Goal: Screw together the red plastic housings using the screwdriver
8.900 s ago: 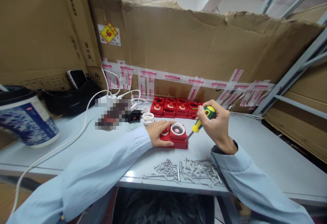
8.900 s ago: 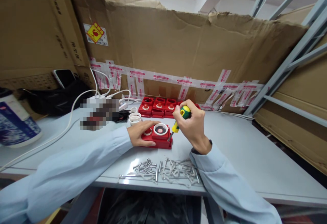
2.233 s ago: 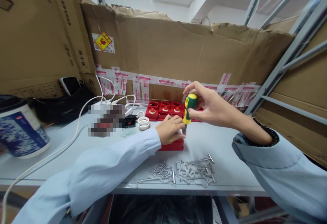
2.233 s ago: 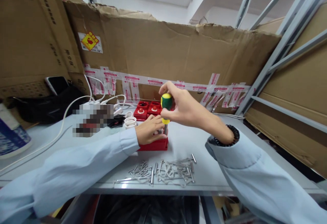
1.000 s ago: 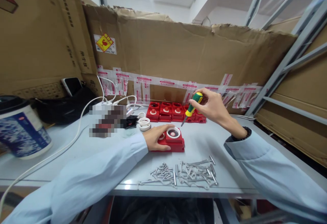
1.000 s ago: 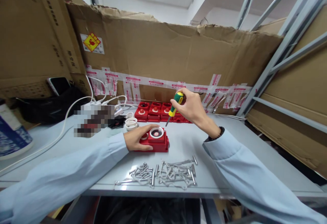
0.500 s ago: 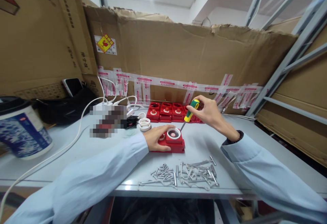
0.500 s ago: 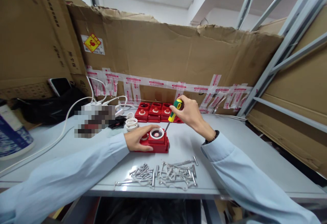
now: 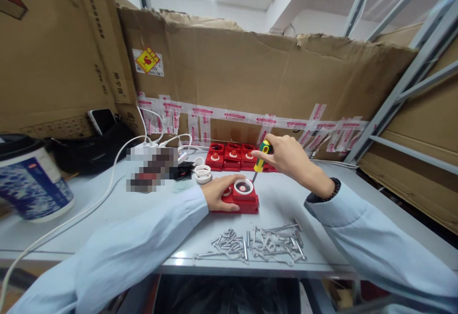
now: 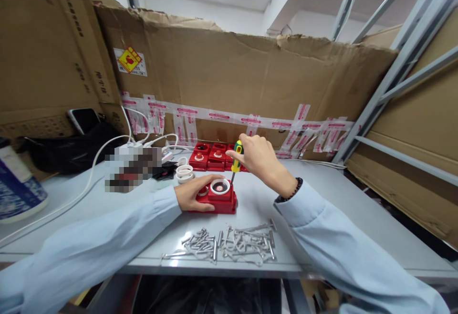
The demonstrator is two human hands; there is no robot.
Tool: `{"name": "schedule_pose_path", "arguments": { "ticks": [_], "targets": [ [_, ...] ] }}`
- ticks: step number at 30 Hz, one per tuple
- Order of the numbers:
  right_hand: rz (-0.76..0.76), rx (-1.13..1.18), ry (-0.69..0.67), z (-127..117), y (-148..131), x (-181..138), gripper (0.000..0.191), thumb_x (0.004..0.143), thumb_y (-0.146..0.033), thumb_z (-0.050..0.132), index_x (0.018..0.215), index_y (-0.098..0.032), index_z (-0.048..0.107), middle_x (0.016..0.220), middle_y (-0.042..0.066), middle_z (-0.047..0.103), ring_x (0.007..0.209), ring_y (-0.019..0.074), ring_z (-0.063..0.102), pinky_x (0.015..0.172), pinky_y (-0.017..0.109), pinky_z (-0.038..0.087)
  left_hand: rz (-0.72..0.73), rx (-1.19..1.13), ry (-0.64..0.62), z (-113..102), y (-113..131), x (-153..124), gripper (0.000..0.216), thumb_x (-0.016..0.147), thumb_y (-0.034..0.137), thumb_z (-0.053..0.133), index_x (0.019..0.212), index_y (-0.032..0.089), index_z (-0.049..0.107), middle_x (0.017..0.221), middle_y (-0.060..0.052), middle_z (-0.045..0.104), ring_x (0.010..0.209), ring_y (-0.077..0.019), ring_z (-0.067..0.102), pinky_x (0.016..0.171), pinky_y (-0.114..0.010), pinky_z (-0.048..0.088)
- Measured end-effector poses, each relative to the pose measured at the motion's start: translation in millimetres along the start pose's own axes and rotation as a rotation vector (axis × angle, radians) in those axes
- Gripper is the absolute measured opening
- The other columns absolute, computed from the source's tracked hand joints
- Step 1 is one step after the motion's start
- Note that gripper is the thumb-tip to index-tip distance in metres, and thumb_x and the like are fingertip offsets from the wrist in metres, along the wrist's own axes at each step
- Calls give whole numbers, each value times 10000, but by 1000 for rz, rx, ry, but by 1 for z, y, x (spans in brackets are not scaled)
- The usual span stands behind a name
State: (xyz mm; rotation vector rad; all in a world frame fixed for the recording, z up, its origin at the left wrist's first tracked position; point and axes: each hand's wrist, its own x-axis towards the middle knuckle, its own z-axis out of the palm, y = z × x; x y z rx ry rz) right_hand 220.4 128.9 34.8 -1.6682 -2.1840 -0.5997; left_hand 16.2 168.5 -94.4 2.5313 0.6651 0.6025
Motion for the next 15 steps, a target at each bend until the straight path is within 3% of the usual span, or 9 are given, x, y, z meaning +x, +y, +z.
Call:
{"name": "schedule_pose_path", "arguments": {
  "ticks": [2,7,9,12,15],
  "targets": [
    [-107,-15,-75,-8,-1,4,270,842,-431,511,815,-162,526,692,78,627,602,188,545,524,272,294,1,-10,-1,0,0,0,783,668,406,691,1327,189,327,1337,-104,458,1171,-283,486,995,-370,384],
    [-424,232,-343,-24,8,15,99,834,-225,537,926,-187,537,887,47,648,740,152,575,631,245,380,15,-36,1,0,-1,0,784,663,402,700,1321,184,335,1310,-109,481,1155,-277,497,987,-363,389],
    [-400,223,-392,-24,10,16,151,847,-270,519,969,-183,533,916,65,642,747,162,581,633,254,393,22,-41,8,0,-2,0,779,661,393,705,1317,187,339,1309,-106,482,1157,-276,496,990,-362,386],
    [-181,7,-329,-18,8,14,357,891,-456,391,948,-131,528,821,133,632,695,224,590,587,308,385,31,-44,16,0,-2,0,776,657,393,708,1312,189,344,1321,-105,470,1164,-277,491,993,-365,383],
    [-118,-86,-259,-12,7,15,352,921,-418,313,912,-126,510,795,152,621,706,249,590,596,332,383,27,-43,14,0,-2,0,779,657,391,708,1315,189,342,1318,-105,474,1158,-274,496,996,-365,382]
  ]
}}
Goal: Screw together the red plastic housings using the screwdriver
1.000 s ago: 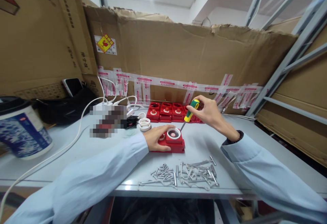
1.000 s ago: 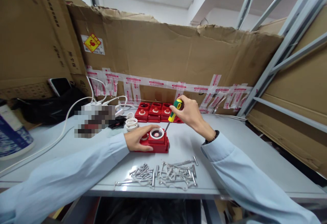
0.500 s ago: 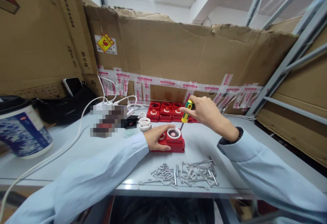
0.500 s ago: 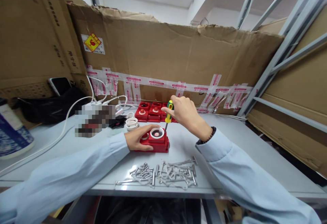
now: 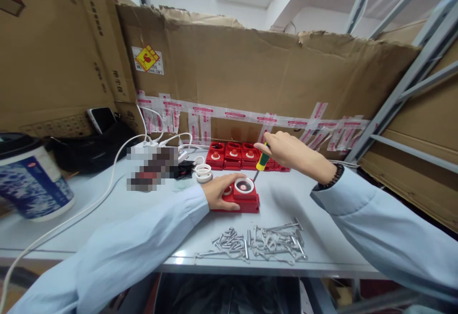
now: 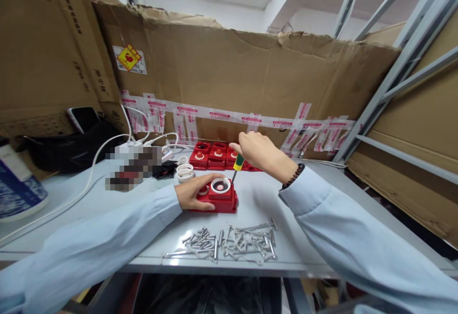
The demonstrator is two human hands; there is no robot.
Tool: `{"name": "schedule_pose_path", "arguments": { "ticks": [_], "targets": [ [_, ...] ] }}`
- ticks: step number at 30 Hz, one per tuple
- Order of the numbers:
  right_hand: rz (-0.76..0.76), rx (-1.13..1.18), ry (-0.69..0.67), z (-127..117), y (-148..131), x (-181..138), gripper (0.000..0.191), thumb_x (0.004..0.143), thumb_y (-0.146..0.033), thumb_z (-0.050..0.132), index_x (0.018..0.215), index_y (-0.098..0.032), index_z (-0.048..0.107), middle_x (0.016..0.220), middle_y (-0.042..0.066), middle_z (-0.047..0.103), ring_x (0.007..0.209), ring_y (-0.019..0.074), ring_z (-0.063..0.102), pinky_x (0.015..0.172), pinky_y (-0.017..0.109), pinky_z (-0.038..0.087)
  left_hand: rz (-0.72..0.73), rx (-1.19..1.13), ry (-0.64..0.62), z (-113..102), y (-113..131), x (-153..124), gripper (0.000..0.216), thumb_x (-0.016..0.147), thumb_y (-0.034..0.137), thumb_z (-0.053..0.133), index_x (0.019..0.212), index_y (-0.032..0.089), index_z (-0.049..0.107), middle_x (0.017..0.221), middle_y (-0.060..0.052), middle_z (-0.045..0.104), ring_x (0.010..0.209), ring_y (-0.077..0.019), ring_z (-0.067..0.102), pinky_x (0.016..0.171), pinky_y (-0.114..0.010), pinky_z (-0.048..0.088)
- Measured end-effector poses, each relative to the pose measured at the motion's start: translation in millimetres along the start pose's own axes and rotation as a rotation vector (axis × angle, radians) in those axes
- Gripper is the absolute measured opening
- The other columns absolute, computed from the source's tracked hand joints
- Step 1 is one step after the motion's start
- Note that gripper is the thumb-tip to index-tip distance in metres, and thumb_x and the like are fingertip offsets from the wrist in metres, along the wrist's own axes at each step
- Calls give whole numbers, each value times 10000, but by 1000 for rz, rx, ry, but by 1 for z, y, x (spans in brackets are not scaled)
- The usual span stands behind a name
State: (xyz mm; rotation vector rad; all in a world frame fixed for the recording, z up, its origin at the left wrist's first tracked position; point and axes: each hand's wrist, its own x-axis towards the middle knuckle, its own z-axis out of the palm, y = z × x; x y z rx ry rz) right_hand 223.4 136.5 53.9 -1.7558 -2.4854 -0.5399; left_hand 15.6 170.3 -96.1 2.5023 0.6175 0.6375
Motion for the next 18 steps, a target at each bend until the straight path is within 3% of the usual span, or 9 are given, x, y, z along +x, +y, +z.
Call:
{"name": "schedule_pose_path", "arguments": {
  "ticks": [3,5,8,12,15,18],
  "targets": [
    [-236,195,-30,-3,4,0,168,886,-285,415,1000,-166,447,913,105,610,778,197,571,664,298,405,-5,3,2,0,0,0,777,661,401,703,1318,195,344,1322,-103,472,1163,-275,494,996,-362,385],
    [-356,313,-88,-7,6,-1,200,843,-229,468,1032,-187,419,972,79,592,777,162,552,667,266,406,1,4,3,1,-1,0,773,662,405,702,1317,196,347,1335,-100,460,1178,-276,483,1006,-361,378],
    [-283,300,-141,-11,1,-4,204,847,-303,472,1006,-182,431,853,57,596,658,148,526,574,257,368,9,11,1,1,-2,0,773,663,402,704,1317,194,348,1344,-102,452,1194,-277,470,1023,-365,361],
    [-80,167,-63,-8,-6,-1,261,904,-387,339,881,-161,469,697,60,574,555,146,491,516,269,301,-4,26,-1,1,-2,0,782,672,406,697,1327,193,328,1343,-106,451,1190,-276,474,1011,-367,373],
    [-157,282,-159,-11,-5,-1,156,845,-289,436,958,-182,450,764,41,598,554,124,500,510,245,323,8,29,-9,1,-2,0,777,675,407,695,1326,193,328,1341,-108,451,1195,-275,470,1018,-364,366],
    [-152,298,-212,-13,-3,-2,269,788,-305,509,1011,-185,419,796,46,595,576,136,512,501,245,338,1,31,-8,0,-1,0,770,679,405,692,1324,189,331,1341,-115,450,1197,-278,467,1017,-366,361]
  ]
}}
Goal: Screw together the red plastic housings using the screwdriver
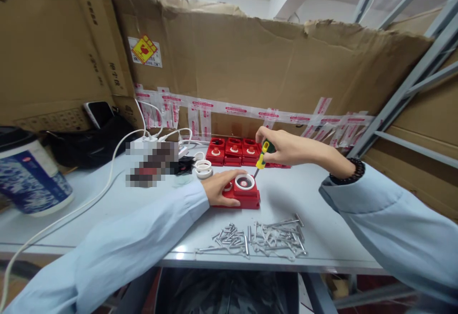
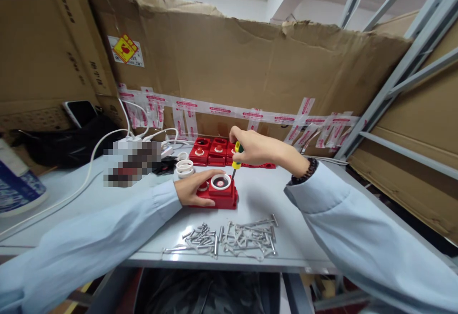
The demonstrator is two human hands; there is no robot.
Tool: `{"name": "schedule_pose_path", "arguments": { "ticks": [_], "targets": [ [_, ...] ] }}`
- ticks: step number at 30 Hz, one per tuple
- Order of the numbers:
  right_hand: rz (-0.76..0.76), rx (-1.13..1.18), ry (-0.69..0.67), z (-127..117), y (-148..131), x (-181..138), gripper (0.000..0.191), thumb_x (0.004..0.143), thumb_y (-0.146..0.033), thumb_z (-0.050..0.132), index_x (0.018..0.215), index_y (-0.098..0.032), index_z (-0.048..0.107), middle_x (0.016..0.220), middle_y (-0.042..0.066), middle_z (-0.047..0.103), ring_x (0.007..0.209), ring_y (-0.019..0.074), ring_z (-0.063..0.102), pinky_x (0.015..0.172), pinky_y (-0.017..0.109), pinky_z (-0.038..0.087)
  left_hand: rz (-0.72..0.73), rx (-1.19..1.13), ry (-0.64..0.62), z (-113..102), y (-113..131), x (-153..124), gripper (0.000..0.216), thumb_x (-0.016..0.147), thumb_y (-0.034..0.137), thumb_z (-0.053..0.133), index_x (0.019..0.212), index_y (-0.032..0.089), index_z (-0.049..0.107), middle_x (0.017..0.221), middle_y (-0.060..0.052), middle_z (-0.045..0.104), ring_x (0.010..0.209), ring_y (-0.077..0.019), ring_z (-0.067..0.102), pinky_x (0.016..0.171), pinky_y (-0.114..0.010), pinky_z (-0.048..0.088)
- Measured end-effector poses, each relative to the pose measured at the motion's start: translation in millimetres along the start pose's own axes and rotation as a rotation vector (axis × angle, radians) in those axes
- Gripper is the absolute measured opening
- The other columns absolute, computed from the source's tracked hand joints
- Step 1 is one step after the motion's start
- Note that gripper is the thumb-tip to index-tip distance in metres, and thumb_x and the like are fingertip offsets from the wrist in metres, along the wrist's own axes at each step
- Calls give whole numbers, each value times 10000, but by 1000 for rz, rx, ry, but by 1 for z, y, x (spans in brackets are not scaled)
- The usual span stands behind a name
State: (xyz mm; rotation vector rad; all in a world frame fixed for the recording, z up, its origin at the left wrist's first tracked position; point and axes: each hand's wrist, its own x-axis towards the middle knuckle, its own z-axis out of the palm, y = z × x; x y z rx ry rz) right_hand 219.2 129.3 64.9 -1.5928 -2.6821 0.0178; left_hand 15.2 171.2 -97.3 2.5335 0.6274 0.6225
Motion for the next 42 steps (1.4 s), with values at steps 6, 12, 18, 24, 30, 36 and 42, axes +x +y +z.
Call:
{"name": "schedule_pose_path", "arguments": {
  "ticks": [6,12,18,24,30,36,42],
  "targets": [
    [75,-149,152,7,6,3,185,842,-308,418,967,-171,417,779,78,579,657,188,523,567,297,358,9,2,-17,-3,3,1,766,688,425,690,1323,191,333,1343,-119,450,1190,-283,474,1002,-362,372],
    [-9,68,61,5,4,3,332,733,-242,556,1011,-212,376,834,40,601,597,143,529,522,262,375,-6,31,-40,-6,3,1,773,685,454,690,1328,208,337,1335,-118,462,1172,-298,489,992,-387,375],
    [255,-218,245,14,2,7,336,842,-388,450,1049,-132,383,794,124,577,684,252,567,530,310,355,-19,35,-54,-7,5,2,780,691,467,679,1333,200,327,1337,-123,455,1186,-298,475,996,-386,372],
    [27,8,185,7,11,6,353,721,-192,571,1012,-191,371,883,65,582,742,187,546,608,282,405,-13,15,-50,-7,6,-2,781,684,440,692,1334,204,330,1337,-117,459,1181,-280,481,997,-373,371],
    [-103,108,178,8,3,3,312,712,-165,559,968,-193,382,968,85,571,827,186,541,688,287,431,-52,29,100,-19,23,20,718,796,489,554,1385,200,262,1424,-125,357,1293,-306,350,1062,-490,262],
    [-80,125,279,14,0,5,184,835,-266,435,989,-171,401,988,113,565,843,195,542,722,314,423,75,-175,305,-27,44,73,186,809,254,522,928,119,569,939,-91,671,941,-212,620,865,-322,463],
    [81,107,273,17,1,1,230,869,-361,375,974,-164,430,856,98,597,725,200,543,626,312,394,-48,-242,462,-19,44,79,334,633,350,722,806,145,524,775,-18,615,749,-158,578,719,-269,471]
  ]
}}
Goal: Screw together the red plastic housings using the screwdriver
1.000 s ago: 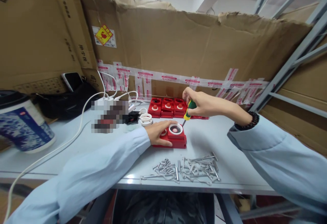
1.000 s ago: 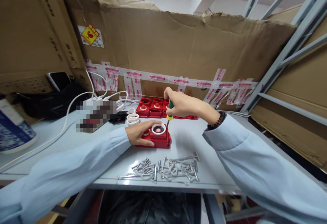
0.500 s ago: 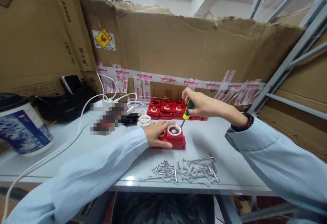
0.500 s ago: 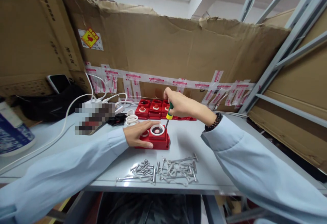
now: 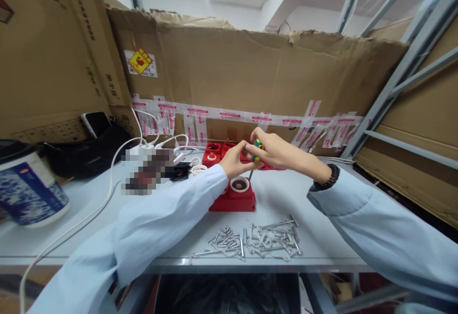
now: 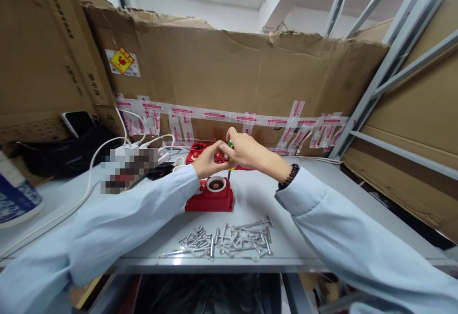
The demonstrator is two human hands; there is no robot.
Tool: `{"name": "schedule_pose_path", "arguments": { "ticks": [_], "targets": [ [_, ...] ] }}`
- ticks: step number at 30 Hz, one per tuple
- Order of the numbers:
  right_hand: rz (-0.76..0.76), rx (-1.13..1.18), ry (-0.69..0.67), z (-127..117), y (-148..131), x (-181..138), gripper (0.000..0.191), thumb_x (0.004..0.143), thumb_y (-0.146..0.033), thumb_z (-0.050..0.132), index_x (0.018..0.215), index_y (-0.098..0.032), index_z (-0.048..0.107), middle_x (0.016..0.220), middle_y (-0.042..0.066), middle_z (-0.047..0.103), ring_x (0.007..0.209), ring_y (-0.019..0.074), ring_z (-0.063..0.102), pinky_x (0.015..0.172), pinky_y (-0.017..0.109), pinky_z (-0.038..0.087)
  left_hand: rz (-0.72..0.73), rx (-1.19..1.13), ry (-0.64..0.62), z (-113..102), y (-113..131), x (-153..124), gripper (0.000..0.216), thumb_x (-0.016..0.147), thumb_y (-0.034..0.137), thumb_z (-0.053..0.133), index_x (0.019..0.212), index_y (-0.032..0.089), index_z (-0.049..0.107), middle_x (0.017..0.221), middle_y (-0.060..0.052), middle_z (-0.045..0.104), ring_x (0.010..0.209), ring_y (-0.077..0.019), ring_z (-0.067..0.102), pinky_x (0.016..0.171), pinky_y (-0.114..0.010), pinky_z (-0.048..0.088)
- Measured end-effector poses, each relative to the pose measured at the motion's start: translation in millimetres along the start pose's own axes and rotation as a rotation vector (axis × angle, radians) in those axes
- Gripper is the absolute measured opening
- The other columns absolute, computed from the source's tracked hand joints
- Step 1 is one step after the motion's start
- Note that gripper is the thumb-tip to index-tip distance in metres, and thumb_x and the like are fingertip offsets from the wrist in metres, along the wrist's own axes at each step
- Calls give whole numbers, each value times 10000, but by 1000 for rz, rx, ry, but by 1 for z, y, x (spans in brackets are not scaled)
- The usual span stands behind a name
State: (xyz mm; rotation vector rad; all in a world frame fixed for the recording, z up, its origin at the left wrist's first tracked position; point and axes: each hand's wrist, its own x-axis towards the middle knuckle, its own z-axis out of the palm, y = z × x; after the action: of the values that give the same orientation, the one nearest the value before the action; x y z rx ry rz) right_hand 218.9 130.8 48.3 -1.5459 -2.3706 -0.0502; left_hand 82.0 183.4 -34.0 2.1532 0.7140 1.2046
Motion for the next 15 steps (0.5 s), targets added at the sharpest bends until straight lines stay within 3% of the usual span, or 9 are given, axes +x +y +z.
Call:
{"name": "schedule_pose_path", "arguments": {
  "ticks": [3,5,8,11,15],
  "targets": [
    [-104,-13,39,3,2,0,189,843,-293,399,973,-164,443,943,111,577,809,203,529,695,319,403,7,-142,-153,1,-2,-3,318,712,359,650,911,133,546,915,-54,634,881,-184,588,813,-304,464],
    [-143,-15,59,4,2,1,199,831,-276,410,988,-159,443,993,119,554,855,201,518,733,317,404,-1,-228,-237,0,-3,-2,291,728,347,634,891,115,569,898,-68,650,893,-200,606,838,-326,466],
    [-106,-27,70,5,0,1,220,838,-328,420,977,-161,454,959,109,551,834,199,519,733,317,402,-17,-131,-163,-2,-4,0,293,658,324,706,806,105,581,805,-65,653,852,-225,616,826,-350,473],
    [-73,-48,58,5,-3,1,207,831,-344,435,936,-170,474,918,96,553,802,196,523,717,314,398,-2,-21,-89,-4,-5,-1,350,622,331,739,843,111,581,860,-63,647,898,-245,596,837,-363,467],
    [-96,-50,68,5,-2,2,227,793,-302,460,966,-155,476,943,105,558,829,200,524,729,309,399,15,-191,-269,-8,-7,-3,307,739,345,633,936,116,581,935,-61,650,952,-216,599,874,-343,456]
  ]
}}
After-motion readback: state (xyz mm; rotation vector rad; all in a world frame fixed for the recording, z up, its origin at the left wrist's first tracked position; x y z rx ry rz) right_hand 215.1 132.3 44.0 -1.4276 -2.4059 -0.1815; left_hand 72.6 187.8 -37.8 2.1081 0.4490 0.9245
